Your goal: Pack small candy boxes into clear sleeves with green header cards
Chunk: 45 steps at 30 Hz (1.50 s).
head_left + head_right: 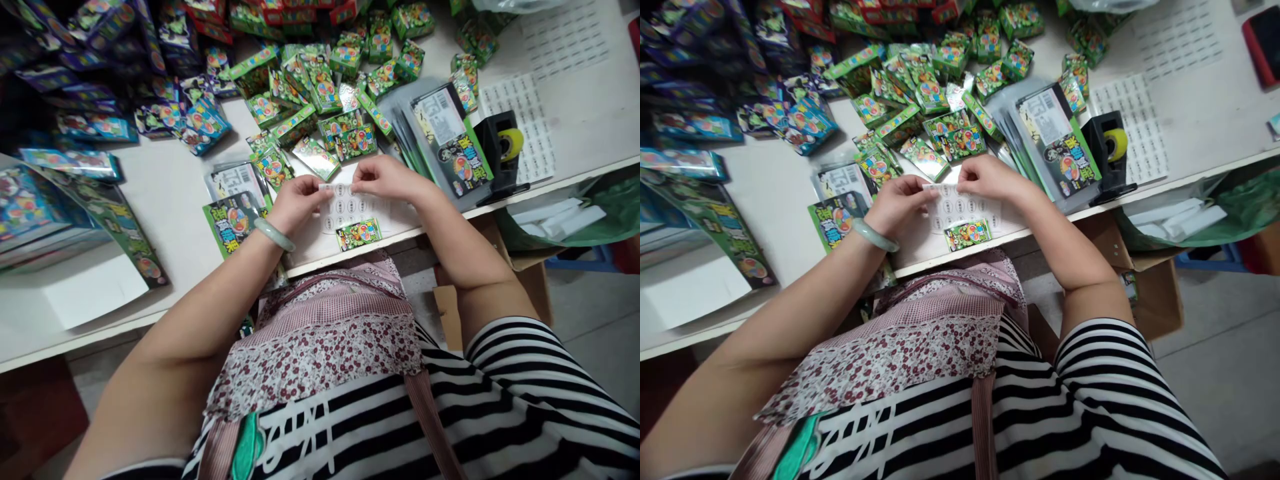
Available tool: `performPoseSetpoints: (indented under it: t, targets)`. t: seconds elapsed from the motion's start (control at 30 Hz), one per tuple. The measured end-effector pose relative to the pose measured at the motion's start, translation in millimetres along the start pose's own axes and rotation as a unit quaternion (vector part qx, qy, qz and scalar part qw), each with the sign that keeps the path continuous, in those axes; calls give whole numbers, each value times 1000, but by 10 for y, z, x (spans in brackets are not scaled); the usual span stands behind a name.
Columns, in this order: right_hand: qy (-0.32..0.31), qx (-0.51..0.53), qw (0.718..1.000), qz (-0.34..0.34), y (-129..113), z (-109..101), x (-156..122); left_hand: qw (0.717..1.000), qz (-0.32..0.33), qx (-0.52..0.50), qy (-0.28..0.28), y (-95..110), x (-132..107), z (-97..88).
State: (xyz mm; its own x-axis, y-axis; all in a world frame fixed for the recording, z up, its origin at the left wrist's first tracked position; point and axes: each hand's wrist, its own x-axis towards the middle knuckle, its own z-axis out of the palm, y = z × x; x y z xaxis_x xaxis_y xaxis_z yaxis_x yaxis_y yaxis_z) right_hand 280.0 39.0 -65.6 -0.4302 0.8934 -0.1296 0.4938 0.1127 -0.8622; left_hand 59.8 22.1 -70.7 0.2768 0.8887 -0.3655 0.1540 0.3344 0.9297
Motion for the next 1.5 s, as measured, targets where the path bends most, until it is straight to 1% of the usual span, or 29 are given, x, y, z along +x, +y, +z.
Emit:
performPoseSetpoints:
  t: [0.13, 0.27, 0.37, 0.47, 0.6, 0.73, 0.9, 1.0, 1.07, 1.27, 1.4, 1.5]
  targets:
    - [8, 37, 999, 13, -53, -17, -17, 1000, 7, 6, -4, -27, 0, -36]
    - [21, 77, 996, 40, -83, 19, -26, 1000, 15, -1, -4, -43, -4, -38]
    - [38, 83, 995, 35, -94, 47, -48, 1000, 24, -4, -19, -45, 1, -44]
    - [40, 30, 998, 27, -130, 66, -79, 1000, 27, -7, -11, -51, 13, -42]
    - [17, -52, 998, 16, -232, 116, -96, 1000, 25, 9, 2, -55, 9, -16]
    - [0, -69, 998, 8, -329, 190, -68, 999, 27, 33, -15, 10, -36, -12]
    - [6, -103, 994, 25, -367, 235, -49, 998, 8, 57, -39, 105, -106, -60]
    - [4, -131, 991, 14, -374, 241, -51, 996, 4, 88, -27, 112, -120, -67]
    - [11, -123, 992, 6, -379, 248, -50, 994, 11, 104, -18, 114, -120, -59]
    - [19, -57, 998, -6, -382, 275, -43, 985, 44, 168, -26, 160, -123, -45]
    - [12, -36, 999, -1, -392, 275, -26, 987, 31, 158, -27, 167, -121, -60]
    - [16, -29, 999, 1, -387, 268, 12, 985, 24, 166, -41, 171, -108, -96]
